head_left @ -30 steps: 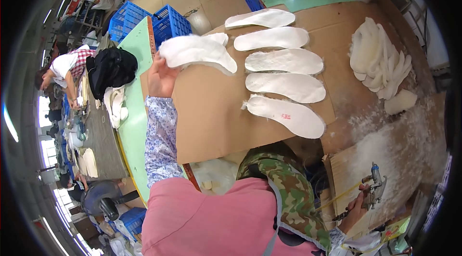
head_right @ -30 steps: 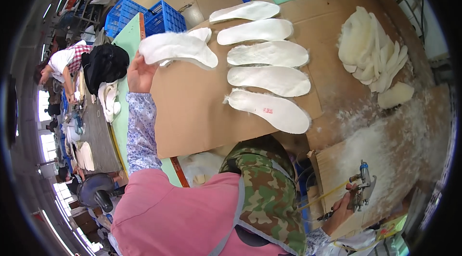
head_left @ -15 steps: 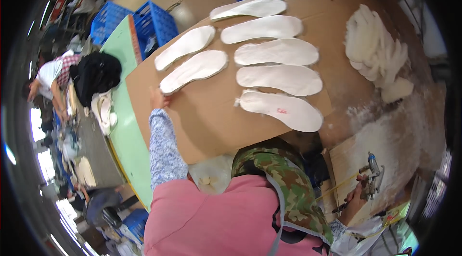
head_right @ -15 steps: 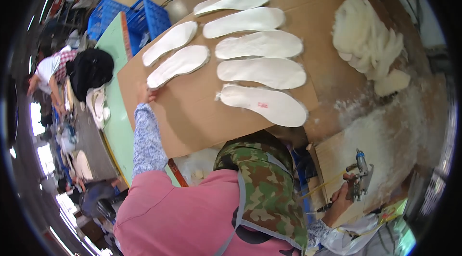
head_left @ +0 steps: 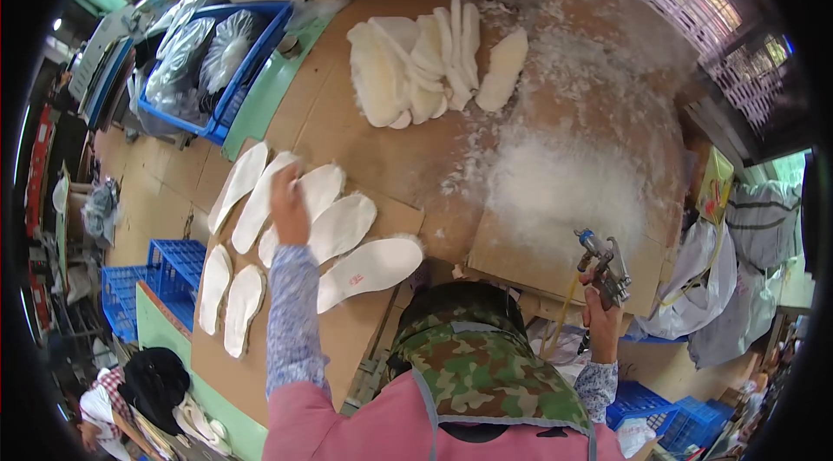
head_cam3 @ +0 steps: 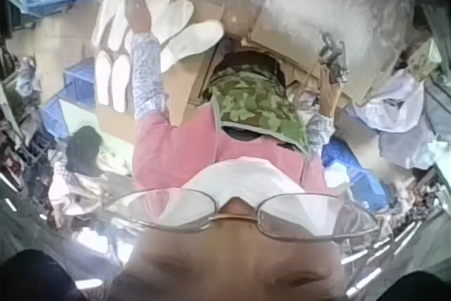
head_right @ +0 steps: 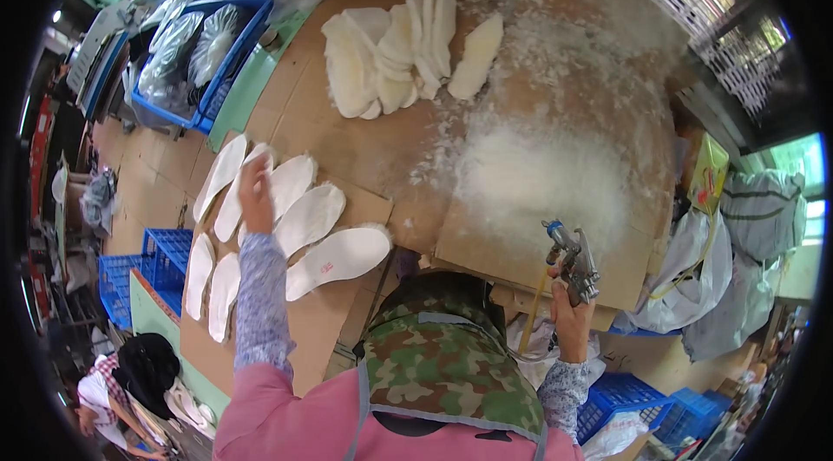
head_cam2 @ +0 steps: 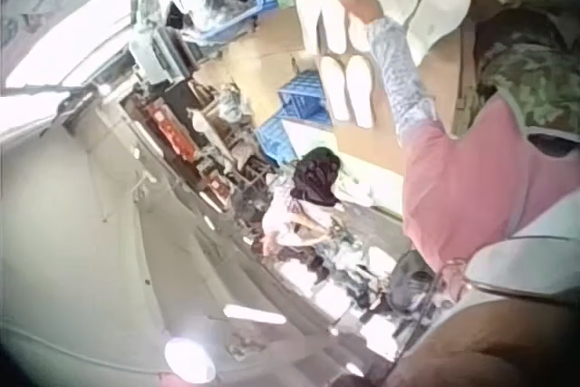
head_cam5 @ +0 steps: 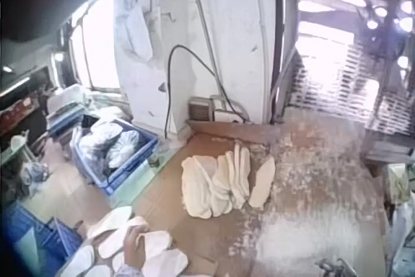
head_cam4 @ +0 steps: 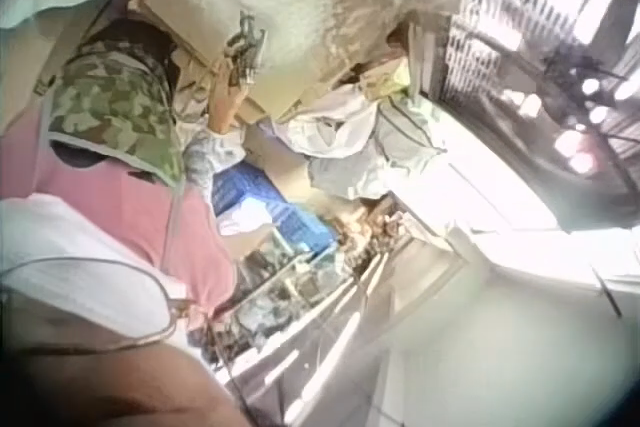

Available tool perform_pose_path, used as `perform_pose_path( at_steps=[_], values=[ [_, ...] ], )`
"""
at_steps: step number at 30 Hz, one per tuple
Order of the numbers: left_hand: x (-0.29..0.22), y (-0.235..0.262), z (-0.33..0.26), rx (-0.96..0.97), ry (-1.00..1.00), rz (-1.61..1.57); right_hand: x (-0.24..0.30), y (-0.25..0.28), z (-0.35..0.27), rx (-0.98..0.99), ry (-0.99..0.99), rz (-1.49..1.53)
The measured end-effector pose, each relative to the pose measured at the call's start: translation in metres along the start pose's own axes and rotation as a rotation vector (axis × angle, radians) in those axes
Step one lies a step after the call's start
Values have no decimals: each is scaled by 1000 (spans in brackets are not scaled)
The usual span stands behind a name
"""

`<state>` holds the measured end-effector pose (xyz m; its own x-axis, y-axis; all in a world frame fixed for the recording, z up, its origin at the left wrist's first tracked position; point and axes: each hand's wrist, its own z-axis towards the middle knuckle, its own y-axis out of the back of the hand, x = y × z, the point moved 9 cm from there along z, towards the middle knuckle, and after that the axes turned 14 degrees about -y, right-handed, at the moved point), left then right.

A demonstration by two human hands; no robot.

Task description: Spraying adhesive onto shoe insoles using a pneumatic spray gun and stacking them.

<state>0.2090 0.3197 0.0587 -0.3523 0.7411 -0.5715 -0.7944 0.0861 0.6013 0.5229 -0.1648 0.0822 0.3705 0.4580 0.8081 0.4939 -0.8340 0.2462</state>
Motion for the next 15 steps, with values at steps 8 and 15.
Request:
perform_pose_path(
  at_steps=[8,15],
  values=[
    [-166,-267,144,287,-595,-83,-34,75,-19,-186,-42,140],
    [-143,-432,119,674,-555,394,-73,132,-38,-315,-109,196]
  ],
)
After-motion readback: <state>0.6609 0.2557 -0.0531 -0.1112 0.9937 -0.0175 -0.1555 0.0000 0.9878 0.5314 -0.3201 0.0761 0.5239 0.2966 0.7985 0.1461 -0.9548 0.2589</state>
